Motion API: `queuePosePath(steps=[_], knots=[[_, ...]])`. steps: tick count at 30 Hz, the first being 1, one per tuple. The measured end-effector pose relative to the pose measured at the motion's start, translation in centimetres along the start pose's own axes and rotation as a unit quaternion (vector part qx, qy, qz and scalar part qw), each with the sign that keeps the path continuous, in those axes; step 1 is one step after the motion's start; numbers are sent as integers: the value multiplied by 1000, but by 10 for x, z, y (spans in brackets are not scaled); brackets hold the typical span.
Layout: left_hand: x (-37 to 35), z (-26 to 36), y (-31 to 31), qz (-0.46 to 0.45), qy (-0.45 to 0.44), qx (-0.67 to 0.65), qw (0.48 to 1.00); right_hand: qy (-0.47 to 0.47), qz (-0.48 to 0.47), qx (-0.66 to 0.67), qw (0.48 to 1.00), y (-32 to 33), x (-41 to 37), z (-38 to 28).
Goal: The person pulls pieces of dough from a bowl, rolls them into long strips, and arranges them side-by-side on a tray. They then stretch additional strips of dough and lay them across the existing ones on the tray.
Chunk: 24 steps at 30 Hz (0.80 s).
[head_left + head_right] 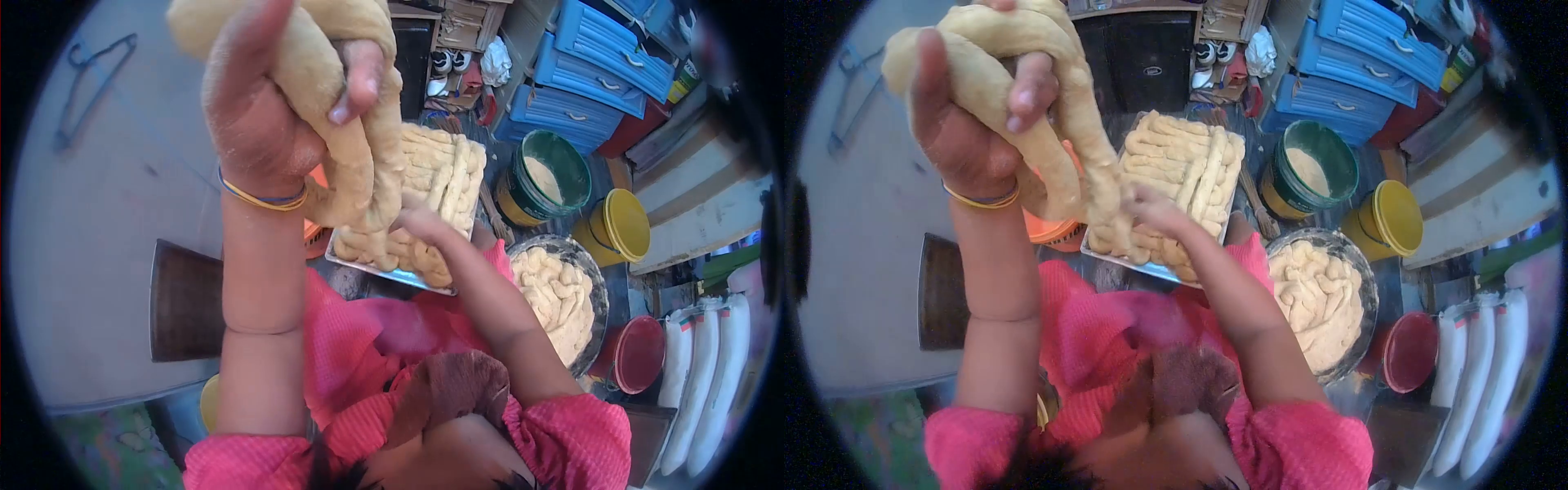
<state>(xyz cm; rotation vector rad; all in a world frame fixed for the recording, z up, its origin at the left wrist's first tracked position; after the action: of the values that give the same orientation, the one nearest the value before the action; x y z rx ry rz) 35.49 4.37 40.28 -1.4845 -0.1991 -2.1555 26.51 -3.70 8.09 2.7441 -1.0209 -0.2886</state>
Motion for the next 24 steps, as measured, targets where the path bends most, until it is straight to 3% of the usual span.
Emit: queuePosePath(steps=[2, 3, 5, 6, 8, 10, 12, 14, 15, 16, 17, 19, 21, 22, 24], knots=[[-11, -1, 9, 209, 149, 168, 952, -45, 82, 88, 992, 51, -11, -34], [-16, -9, 11, 182, 112, 78, 974, -57, 125, 114, 984, 75, -9, -38], [-38, -23, 18, 164, 112, 118, 973, -36, 169, 164, 971, 118, -2, -38], [-55, -35, 23, 204, 136, 124, 962, -4, 171, 186, 968, 138, 2, -34], [-93, -61, 29, 283, 180, 137, 932, -28, 155, 226, 961, 168, 16, -18], [-128, -85, 34, 364, 220, 146, 893, -84, 156, 193, 965, 193, 36, 10], [-158, -108, 35, 477, 270, 63, 834, -119, 169, 170, 964, 206, 53, 27], [-189, -136, 46, 520, 295, 28, 801, -157, 180, 149, 960, 219, 74, 57], [-203, -148, 48, 557, 320, -4, 766, -193, 217, 56, 955, 228, 88, 82], [-207, -155, 47, 558, 321, -4, 765, -224, 253, -36, 940, 233, 95, 88], [-214, -163, 42, 561, 371, -25, 740, -275, 273, -242, 890, 242, 97, 91], [-225, -169, 38, 563, 422, -48, 709, -282, 264, -301, 872, 240, 101, 87], [-230, -168, 29, 473, 547, -68, 687, -288, 252, -365, 849, 238, 105, 86], [-228, -159, 28, 474, 547, -71, 686, -273, 289, -387, 832, 239, 105, 85], [-213, -140, 21, 358, 533, -108, 759, -259, 323, -408, 813, 237, 104, 78]])
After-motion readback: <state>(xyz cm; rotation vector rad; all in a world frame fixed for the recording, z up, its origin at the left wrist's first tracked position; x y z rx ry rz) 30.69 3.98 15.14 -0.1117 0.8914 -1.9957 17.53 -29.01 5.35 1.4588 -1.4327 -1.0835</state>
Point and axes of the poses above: each hand's wrist, its own x-axis towards the middle knuckle, its own y-axis out of the back of the hand, z = x × y, the point moved 4 cm from there along x, towards the middle knuckle, and after that the axes turned 10 degrees about -x, right-handed, at the moved point
